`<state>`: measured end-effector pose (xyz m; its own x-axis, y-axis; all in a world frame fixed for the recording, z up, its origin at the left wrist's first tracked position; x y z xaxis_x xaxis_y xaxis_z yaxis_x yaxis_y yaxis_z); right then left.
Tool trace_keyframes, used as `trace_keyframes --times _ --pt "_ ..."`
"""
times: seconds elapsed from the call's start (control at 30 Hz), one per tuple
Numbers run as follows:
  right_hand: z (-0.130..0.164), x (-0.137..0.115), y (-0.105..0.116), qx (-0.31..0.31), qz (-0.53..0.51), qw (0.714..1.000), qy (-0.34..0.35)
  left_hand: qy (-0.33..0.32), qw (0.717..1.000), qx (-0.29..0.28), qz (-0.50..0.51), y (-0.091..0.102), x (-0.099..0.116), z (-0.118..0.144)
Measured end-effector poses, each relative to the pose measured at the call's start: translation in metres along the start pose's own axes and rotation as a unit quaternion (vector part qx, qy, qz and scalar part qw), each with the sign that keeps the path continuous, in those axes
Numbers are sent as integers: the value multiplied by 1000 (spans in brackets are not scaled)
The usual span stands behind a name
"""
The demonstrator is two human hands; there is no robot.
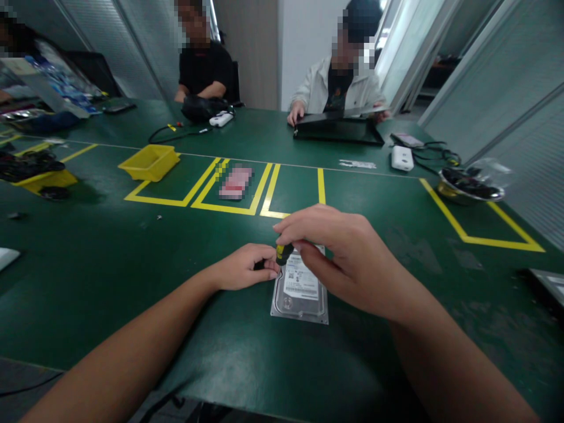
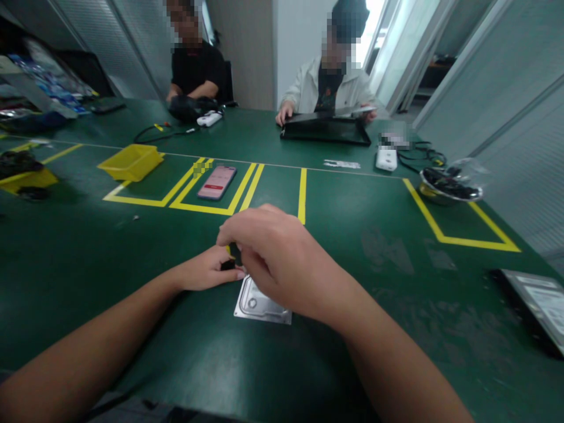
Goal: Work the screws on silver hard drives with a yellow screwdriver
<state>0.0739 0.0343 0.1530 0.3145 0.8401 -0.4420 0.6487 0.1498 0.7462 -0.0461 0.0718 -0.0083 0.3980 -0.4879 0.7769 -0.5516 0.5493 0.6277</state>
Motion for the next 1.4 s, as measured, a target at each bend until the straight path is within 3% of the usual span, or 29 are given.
trace_keyframes --times 0.43,1.07,1.4 --pt "2 9 0 28 60 997 -30 -8 1000 -1 5 -2 5 -3" --pt "1 2 -5 -17 15 999 -23 -4 1000 6 -8 -2 -1 -2" --pt "0 4 -5 10 34 999 -17 -4 1000 5 -3 -1 3 -2"
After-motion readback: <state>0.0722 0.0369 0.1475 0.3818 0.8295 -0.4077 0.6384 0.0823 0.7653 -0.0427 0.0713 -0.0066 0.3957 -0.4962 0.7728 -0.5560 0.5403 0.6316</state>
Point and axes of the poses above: each hand's wrist, its own z-axis away from the middle knuckle, its own y-axis out of the back of the hand, x = y × z, the point moved 8 cm from there along -z, towards the middle knuckle, and after that the axes turned 2 degrees about z, right-handed, at the moved point
